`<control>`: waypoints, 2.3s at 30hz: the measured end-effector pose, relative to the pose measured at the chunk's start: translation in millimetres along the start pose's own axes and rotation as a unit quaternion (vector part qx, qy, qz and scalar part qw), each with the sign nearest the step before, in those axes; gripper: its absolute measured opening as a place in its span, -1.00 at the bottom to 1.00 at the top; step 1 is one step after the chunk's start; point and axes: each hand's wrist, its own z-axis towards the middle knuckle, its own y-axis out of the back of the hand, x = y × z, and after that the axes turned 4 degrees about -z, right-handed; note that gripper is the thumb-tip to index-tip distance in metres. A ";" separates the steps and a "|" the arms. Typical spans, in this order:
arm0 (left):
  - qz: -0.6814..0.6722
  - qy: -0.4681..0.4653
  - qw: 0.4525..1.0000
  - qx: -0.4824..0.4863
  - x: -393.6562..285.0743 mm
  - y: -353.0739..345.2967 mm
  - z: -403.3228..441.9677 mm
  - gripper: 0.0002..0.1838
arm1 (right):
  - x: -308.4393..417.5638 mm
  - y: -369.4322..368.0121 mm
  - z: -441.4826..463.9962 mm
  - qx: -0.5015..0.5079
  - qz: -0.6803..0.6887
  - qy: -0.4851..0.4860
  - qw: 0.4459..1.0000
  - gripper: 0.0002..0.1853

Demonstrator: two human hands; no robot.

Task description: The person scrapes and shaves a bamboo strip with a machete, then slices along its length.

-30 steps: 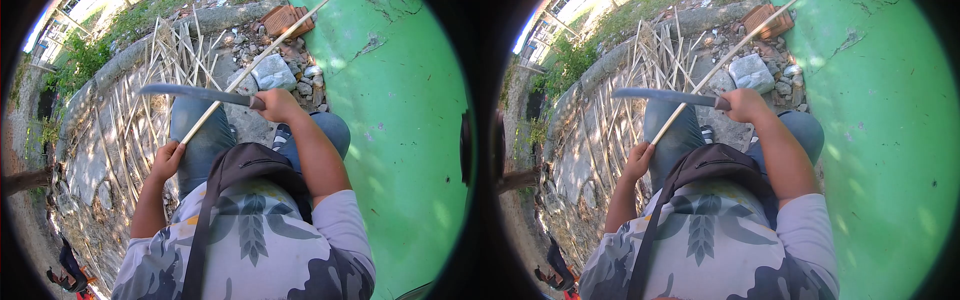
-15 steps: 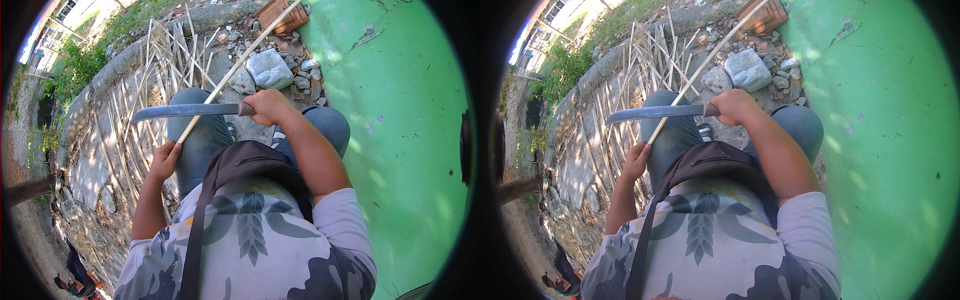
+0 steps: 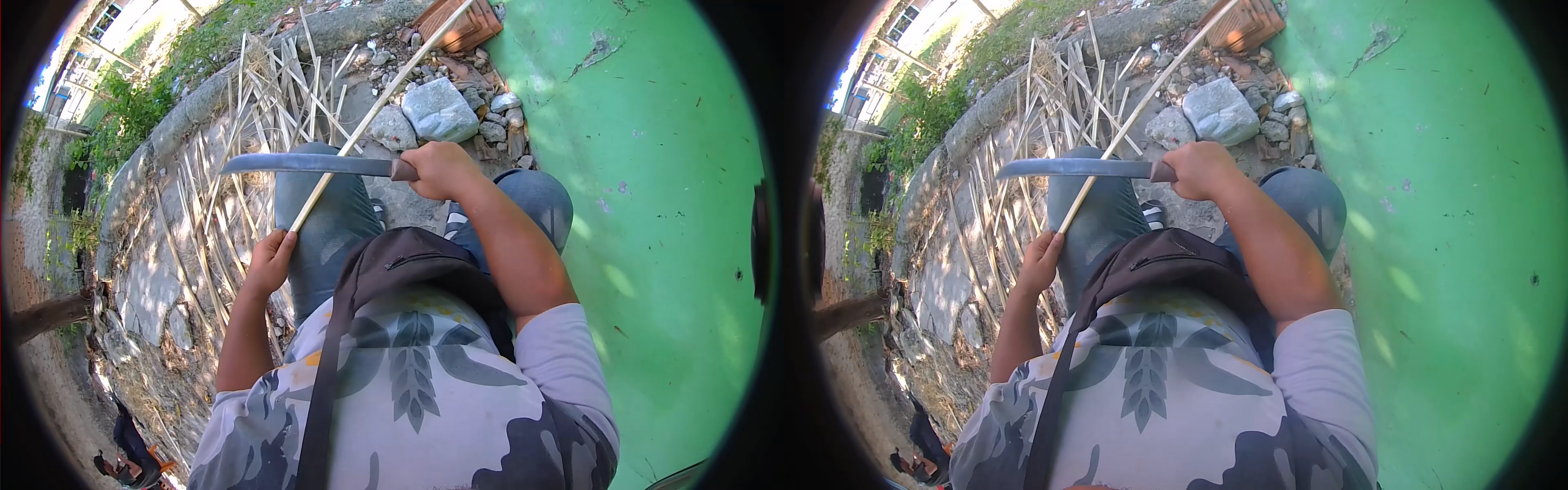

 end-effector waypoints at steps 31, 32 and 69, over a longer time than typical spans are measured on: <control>0.043 -0.027 0.998 -0.027 1.9 -2.9 -0.3 -0.53 | -35.5 -8.7 11.0 0.043 0.115 -0.101 0.987 -0.67; 0.042 -0.028 0.998 -0.025 2.6 -3.4 0.3 -0.54 | -26.6 -12.9 7.7 0.046 0.080 -0.054 0.994 -0.70; 0.119 -0.082 0.987 -0.064 -4.6 -7.9 -6.0 -0.53 | -6.6 -0.6 0.9 0.083 0.066 -0.035 0.994 -0.71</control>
